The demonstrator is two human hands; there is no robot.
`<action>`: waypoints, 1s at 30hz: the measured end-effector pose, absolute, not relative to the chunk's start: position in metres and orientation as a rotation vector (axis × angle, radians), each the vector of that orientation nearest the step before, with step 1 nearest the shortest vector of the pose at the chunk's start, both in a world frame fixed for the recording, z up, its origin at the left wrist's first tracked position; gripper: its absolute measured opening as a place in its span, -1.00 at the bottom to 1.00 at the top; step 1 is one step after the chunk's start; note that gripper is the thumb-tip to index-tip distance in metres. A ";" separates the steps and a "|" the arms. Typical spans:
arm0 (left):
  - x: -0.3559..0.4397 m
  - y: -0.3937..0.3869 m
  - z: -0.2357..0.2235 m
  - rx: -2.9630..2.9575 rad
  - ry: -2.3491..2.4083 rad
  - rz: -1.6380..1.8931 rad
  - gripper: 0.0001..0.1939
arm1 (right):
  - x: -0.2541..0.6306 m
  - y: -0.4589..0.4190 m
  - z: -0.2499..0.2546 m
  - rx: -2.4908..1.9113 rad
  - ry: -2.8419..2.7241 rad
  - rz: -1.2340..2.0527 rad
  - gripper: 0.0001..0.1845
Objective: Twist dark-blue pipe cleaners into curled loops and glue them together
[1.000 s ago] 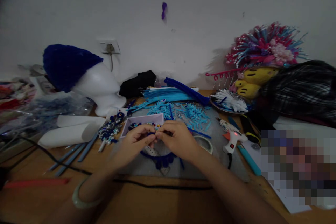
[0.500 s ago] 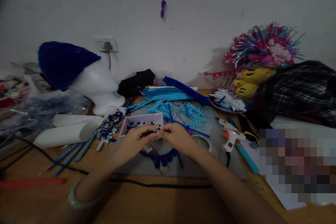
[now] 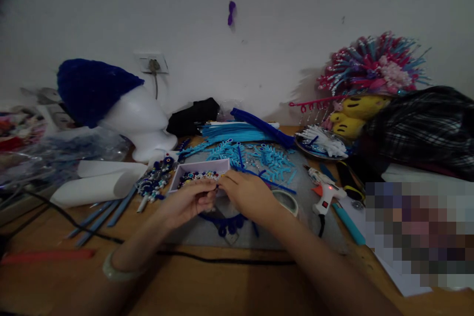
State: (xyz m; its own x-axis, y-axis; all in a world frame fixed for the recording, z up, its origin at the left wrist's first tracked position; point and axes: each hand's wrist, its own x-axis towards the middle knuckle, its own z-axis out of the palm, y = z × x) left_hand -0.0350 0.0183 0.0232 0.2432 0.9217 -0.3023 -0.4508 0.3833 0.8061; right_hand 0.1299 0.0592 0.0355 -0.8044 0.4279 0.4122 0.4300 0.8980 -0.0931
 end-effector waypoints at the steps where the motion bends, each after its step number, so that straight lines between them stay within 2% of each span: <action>1: -0.034 0.018 0.023 0.660 0.874 1.032 -0.88 | 0.130 0.059 0.036 -0.632 -2.641 -0.026 -0.77; 4: -0.029 0.017 0.021 0.798 0.943 1.047 -0.89 | 0.129 0.056 0.038 -0.715 -2.636 0.009 -0.78; 7: -0.027 0.016 0.022 1.197 1.151 1.070 -0.92 | 0.129 0.054 0.042 -0.835 -2.591 0.174 -0.80; 13: -0.033 0.007 0.025 2.356 1.375 0.924 -0.82 | 0.128 0.059 0.041 -1.110 -2.362 0.886 -0.83; 17: -0.035 0.005 0.024 2.423 1.364 0.936 -0.81 | 0.127 0.063 0.039 -1.093 -2.210 1.268 -0.80; 19: -0.032 0.007 0.024 2.146 1.432 1.116 -0.85 | 0.128 0.062 0.041 -0.964 -2.199 1.156 -0.83; 22: -0.026 0.011 0.027 1.523 1.346 1.292 -0.91 | 0.132 0.061 0.045 -0.761 -2.327 0.677 -0.80; 26: -0.022 0.012 0.030 0.865 0.932 1.168 -0.86 | 0.139 0.062 0.044 -0.524 -2.536 0.079 -0.70; 30: -0.025 0.010 0.029 0.496 0.698 0.974 -0.86 | 0.145 0.067 0.041 -0.364 -2.561 -0.198 -0.71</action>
